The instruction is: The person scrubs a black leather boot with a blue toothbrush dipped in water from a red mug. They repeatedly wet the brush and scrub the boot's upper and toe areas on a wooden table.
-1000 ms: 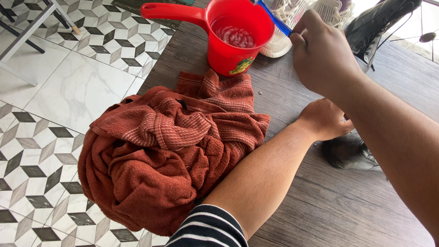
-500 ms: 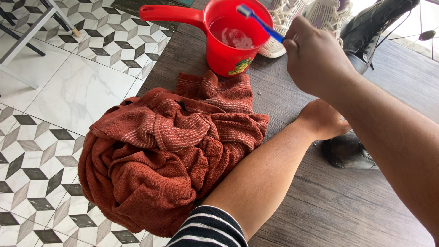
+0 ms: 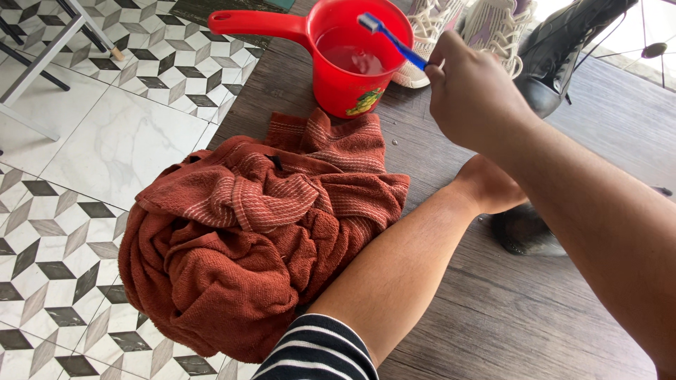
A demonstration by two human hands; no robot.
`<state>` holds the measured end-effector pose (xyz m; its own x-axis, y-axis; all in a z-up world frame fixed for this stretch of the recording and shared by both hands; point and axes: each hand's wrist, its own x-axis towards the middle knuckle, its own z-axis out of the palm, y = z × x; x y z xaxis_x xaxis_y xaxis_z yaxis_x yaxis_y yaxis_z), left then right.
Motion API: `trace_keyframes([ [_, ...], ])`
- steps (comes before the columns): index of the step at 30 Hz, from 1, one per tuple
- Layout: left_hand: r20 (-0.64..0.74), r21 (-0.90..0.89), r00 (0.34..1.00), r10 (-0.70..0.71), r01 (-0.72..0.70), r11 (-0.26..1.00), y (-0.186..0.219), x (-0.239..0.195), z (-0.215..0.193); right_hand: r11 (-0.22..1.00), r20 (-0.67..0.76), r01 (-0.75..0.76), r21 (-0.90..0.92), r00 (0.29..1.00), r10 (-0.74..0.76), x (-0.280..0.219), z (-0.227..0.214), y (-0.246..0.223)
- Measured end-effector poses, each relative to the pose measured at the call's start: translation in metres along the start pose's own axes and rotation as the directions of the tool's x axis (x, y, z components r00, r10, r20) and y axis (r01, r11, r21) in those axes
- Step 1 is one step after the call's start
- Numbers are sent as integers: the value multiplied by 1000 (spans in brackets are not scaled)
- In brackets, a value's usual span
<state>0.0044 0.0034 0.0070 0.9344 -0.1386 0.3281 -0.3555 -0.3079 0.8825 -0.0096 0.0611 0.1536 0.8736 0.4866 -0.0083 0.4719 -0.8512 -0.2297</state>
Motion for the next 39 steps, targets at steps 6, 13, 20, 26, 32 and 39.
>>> trace_keyframes([
  [6,116,-41,992,44,-39,998,33,-10,-17,998,-132,-64,15,989,66,-20,-33,30],
  [13,213,83,946,243,-265,961,40,-17,-10,992,-241,-58,112,967,83,-102,-61,115],
  [20,131,78,867,481,-492,867,44,-17,-3,829,-369,-43,558,882,294,-198,-36,206],
  [26,-145,-243,986,-78,40,969,44,-13,-1,882,-384,-234,409,833,399,-232,-13,227],
  [32,-309,-440,922,-232,78,894,41,-14,6,971,-489,-102,218,849,199,-223,25,237],
  [39,-492,-433,800,-343,117,894,53,-16,4,969,-641,65,238,760,107,-216,49,244],
])
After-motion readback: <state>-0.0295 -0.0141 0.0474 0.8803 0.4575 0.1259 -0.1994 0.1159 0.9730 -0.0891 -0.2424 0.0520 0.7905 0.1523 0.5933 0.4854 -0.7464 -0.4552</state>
